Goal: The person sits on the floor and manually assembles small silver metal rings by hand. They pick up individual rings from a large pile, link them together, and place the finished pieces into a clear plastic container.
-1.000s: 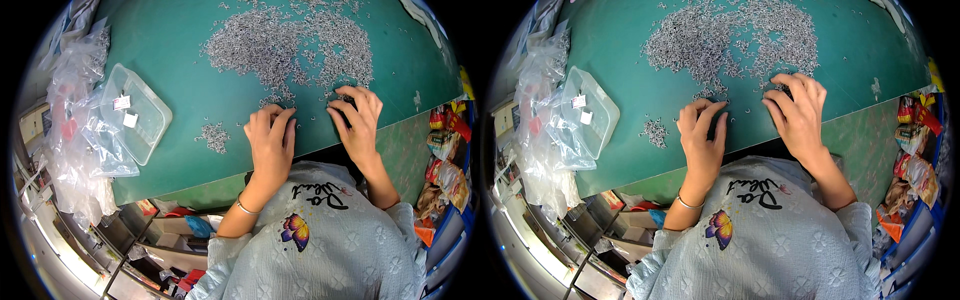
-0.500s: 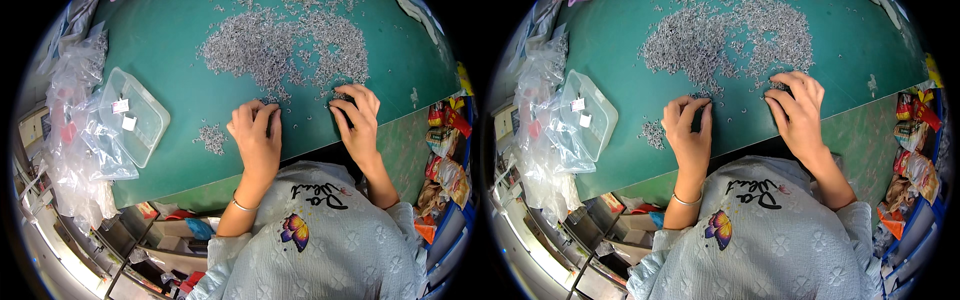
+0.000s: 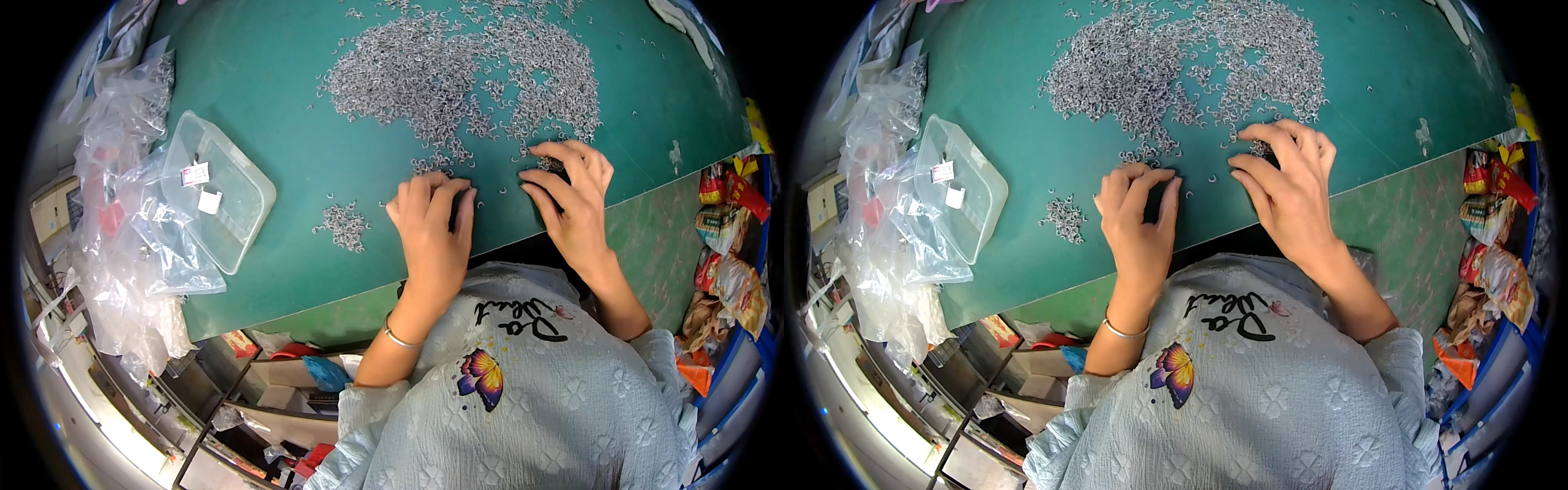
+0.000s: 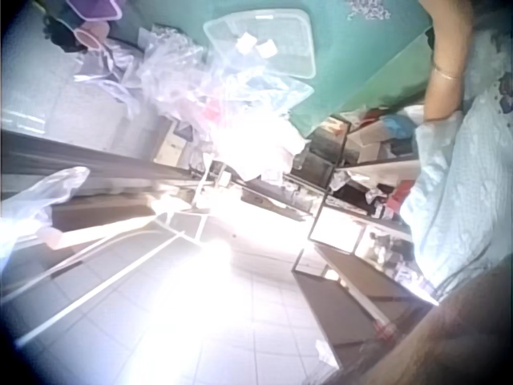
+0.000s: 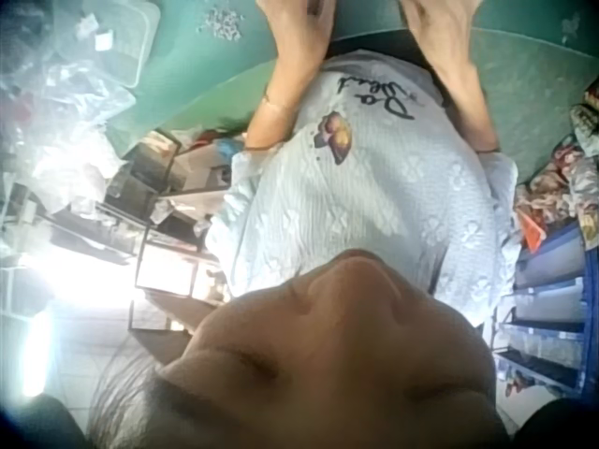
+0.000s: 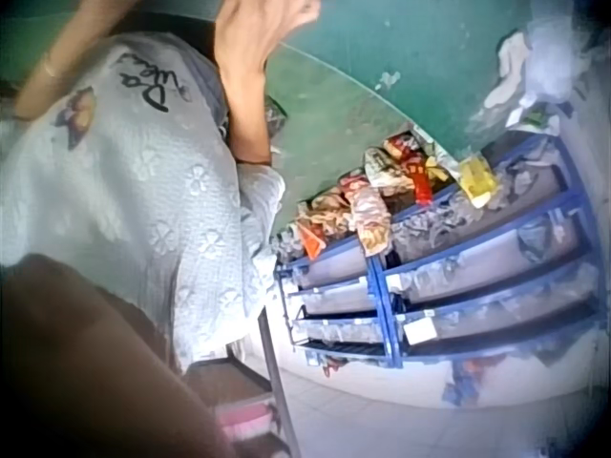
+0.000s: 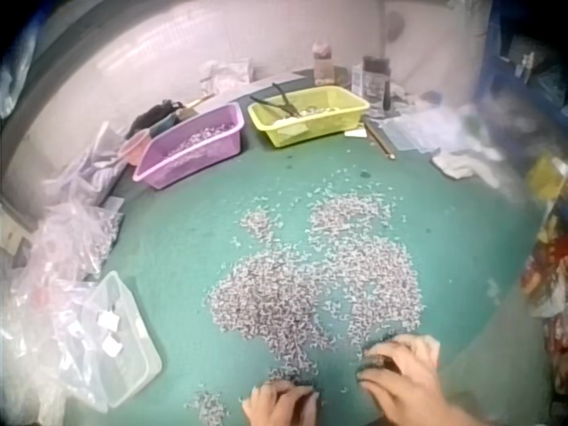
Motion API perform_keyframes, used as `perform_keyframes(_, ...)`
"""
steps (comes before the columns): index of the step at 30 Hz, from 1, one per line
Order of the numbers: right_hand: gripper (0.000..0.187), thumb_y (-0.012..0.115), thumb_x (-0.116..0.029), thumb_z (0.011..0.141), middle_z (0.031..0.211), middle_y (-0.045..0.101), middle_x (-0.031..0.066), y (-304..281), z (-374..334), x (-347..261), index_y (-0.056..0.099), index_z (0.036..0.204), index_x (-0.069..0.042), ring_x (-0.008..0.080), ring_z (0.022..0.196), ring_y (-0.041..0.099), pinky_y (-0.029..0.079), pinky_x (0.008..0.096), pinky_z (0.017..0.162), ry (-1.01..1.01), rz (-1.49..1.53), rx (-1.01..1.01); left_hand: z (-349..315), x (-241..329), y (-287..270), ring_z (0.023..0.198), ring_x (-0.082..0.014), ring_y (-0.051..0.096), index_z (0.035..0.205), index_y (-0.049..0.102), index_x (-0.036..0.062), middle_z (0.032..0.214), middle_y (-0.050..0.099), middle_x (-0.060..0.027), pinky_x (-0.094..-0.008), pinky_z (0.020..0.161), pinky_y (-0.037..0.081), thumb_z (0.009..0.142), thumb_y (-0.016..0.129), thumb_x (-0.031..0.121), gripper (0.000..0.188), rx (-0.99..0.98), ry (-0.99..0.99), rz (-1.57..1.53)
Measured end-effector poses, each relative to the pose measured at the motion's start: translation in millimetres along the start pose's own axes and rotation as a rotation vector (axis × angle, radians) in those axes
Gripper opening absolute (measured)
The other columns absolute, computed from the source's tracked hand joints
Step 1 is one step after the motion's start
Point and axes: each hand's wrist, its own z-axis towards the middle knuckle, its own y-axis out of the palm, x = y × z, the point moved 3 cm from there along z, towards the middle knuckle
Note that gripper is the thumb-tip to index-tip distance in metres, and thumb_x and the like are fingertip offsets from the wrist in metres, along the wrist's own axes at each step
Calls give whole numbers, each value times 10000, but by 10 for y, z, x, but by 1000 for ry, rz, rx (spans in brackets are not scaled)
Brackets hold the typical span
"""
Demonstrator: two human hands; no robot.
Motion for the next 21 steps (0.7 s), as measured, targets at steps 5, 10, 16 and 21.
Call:
perform_keyframes(5, 128, 771, -81, 739, 1098, 647, 27, -54, -19, 80, 714, 853, -81, 264, 1081, 541, 339, 389, 941, 58, -1, 57, -91, 56, -112, 821, -221, 592, 937, 690, 42, 914, 648, -68, -318, 790, 418, 757, 755, -35, 206, -3, -33, -99)
perform_keyframes(10, 161, 767, -78, 747, 1144, 629, 41, -25, -15, 42, 710, 898, -83, 286, 1121, 533, 338, 409, 962, 42, 18, 51, -201, 79, -81, 800, -200, 591, 941, 689, 33, 903, 652, -63, -311, 796, 419, 763, 739, -44, 200, -66, -66, -174)
perform_keyframes(16, 140, 755, -79, 761, 1184, 612, 53, 21, -26, 52, 696, 888, -76, 298, 1171, 515, 337, 443, 974, -2, -81, 34, -214, 82, -48, 792, -206, 587, 938, 686, 36, 894, 644, -62, -315, 781, 403, 782, 723, -32, 175, -91, -55, -155)
perform_keyframes(21, 133, 745, -76, 769, 1197, 607, 60, 15, -50, 81, 685, 887, -68, 306, 1187, 513, 334, 446, 981, -10, -50, 36, -177, 58, -25, 801, -224, 579, 938, 679, 36, 896, 624, -70, -326, 762, 394, 806, 707, -28, 149, -39, -57, -57)
